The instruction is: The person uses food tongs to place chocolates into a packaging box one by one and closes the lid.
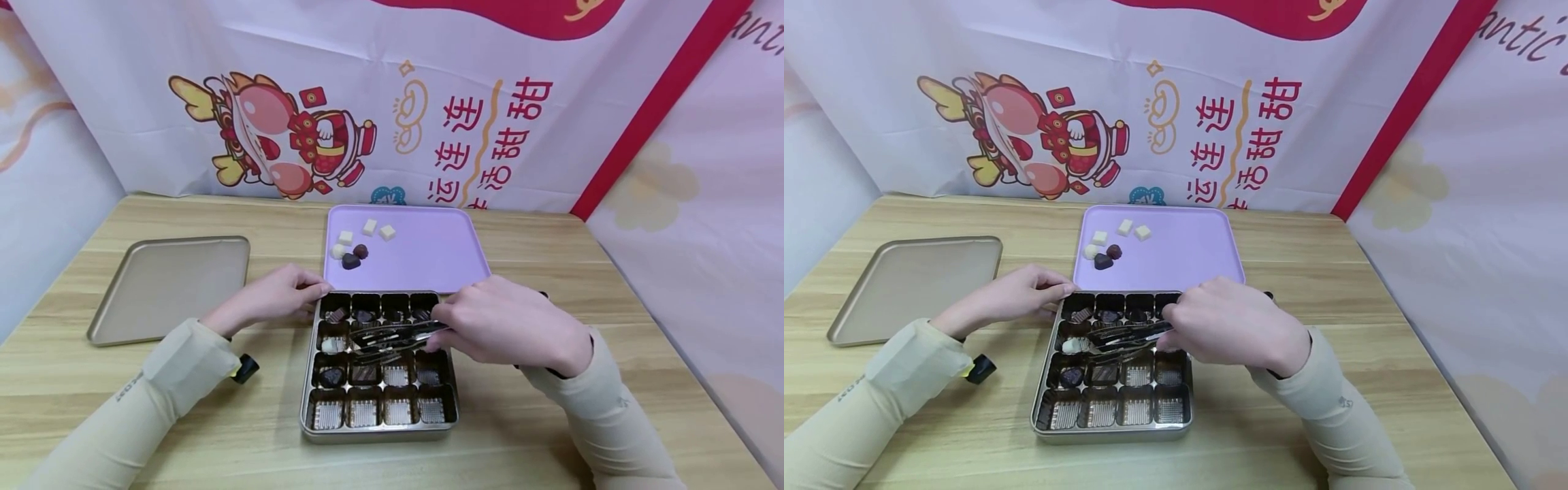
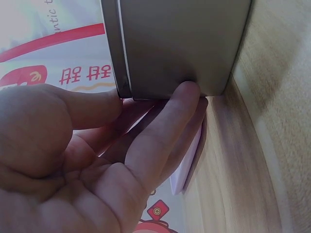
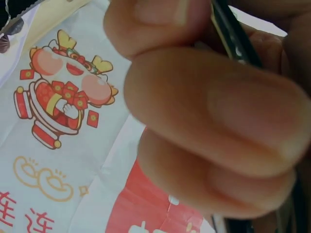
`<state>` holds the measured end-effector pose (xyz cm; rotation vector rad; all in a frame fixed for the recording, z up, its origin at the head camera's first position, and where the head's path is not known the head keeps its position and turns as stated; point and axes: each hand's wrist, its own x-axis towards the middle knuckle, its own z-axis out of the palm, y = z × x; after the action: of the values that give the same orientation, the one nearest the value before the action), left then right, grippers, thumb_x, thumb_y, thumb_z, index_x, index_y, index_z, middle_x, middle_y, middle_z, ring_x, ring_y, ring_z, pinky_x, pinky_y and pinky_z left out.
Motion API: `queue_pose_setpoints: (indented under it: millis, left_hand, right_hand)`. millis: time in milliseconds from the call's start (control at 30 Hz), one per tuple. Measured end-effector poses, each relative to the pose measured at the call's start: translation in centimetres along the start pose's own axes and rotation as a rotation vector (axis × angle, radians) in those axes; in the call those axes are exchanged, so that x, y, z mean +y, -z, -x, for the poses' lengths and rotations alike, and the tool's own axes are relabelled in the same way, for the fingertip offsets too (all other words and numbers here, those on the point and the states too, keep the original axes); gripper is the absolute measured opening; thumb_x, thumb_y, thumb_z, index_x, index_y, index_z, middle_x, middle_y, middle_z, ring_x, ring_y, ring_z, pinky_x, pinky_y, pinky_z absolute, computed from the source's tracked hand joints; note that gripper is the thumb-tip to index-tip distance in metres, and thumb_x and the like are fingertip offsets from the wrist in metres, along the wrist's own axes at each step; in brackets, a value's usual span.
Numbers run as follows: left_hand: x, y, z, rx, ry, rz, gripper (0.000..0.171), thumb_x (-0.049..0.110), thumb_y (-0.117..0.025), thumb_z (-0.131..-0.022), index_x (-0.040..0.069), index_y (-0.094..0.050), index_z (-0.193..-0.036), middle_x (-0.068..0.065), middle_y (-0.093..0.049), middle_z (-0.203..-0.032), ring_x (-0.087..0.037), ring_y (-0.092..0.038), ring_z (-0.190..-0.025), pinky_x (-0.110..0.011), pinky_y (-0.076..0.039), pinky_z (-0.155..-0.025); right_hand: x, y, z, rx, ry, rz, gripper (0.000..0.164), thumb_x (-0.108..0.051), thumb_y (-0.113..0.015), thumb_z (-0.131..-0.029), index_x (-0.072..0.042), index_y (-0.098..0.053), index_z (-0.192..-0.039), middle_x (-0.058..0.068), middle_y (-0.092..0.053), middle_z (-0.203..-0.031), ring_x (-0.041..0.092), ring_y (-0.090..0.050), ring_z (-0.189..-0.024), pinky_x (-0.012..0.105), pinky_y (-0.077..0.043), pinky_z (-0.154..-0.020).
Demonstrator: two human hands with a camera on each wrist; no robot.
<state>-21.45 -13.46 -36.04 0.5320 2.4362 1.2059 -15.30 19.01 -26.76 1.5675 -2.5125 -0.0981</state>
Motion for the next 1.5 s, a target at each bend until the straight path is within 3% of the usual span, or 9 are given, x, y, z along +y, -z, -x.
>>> queue_pose_setpoints:
  millis: [167,367,600,967,1267,1500]
  left_hand:
    - [0.0,0.0,-0.1,0.003,0.000,-0.005,0.026,0.015,-0.053,-0.103,-0.002,-0.069,-0.116,-0.010,-0.068,-0.101,-0.022,-0.068,-0.081,-0.035,-0.057,-0.075]
    - [-0.1,0.0,0.0,-0.001,-0.002,0.007,0.026,0.013,-0.052,-0.103,-0.003,-0.068,-0.116,-0.012,-0.068,-0.104,-0.023,-0.069,-0.082,-0.038,-0.058,-0.076]
    - [0.1,0.0,0.1,-0.003,0.003,0.018,0.027,0.012,-0.052,-0.103,-0.004,-0.067,-0.119,-0.015,-0.068,-0.108,-0.022,-0.069,-0.083,-0.037,-0.058,-0.077]
    - [0.1,0.0,0.0,0.004,0.002,0.000,0.026,0.012,-0.053,-0.103,-0.004,-0.067,-0.118,-0.014,-0.068,-0.106,-0.023,-0.069,-0.082,-0.038,-0.057,-0.077]
    - [-0.1,0.0,0.1,-0.005,0.016,0.023,0.026,0.012,-0.053,-0.103,-0.004,-0.067,-0.117,-0.012,-0.068,-0.103,-0.021,-0.069,-0.081,-0.035,-0.058,-0.076]
    - [-0.1,0.1,0.0,0.006,-0.003,-0.006,0.026,0.014,-0.054,-0.103,-0.002,-0.069,-0.115,-0.010,-0.069,-0.102,-0.020,-0.069,-0.081,-0.035,-0.057,-0.077]
  right_hand:
    - [1.0,0.3,0.2,0.008,-0.045,-0.071,0.034,-0.039,-0.068,-0.093,-0.022,-0.051,-0.069,-0.015,-0.037,-0.058,0.004,-0.039,-0.048,0.031,-0.044,-0.045]
    - [4.0,-0.7,-0.4,0.049,-0.134,-0.124,0.030,-0.037,-0.067,-0.095,-0.019,-0.054,-0.074,-0.012,-0.042,-0.061,0.005,-0.041,-0.050,0.029,-0.040,-0.045]
    - [6.9,-2.4,-0.8,0.062,-0.238,-0.105,0.032,-0.035,-0.066,-0.096,-0.018,-0.052,-0.072,-0.009,-0.039,-0.058,0.007,-0.040,-0.050,0.031,-0.039,-0.046]
    - [8.6,-5.2,-2.6,0.150,-0.327,0.011,0.040,-0.039,-0.065,-0.095,-0.015,-0.047,-0.069,-0.004,-0.040,-0.057,0.016,-0.042,-0.049,0.038,-0.039,-0.043]
    - [9.8,-7.8,-5.1,0.051,-0.410,0.001,0.040,-0.043,-0.064,-0.095,-0.013,-0.053,-0.071,-0.001,-0.048,-0.061,0.019,-0.047,-0.053,0.045,-0.045,-0.047]
    - [9.9,-9.5,-7.4,0.022,-0.387,0.006,0.038,-0.041,-0.066,-0.094,-0.011,-0.059,-0.072,0.001,-0.050,-0.060,0.021,-0.050,-0.053,0.041,-0.045,-0.049]
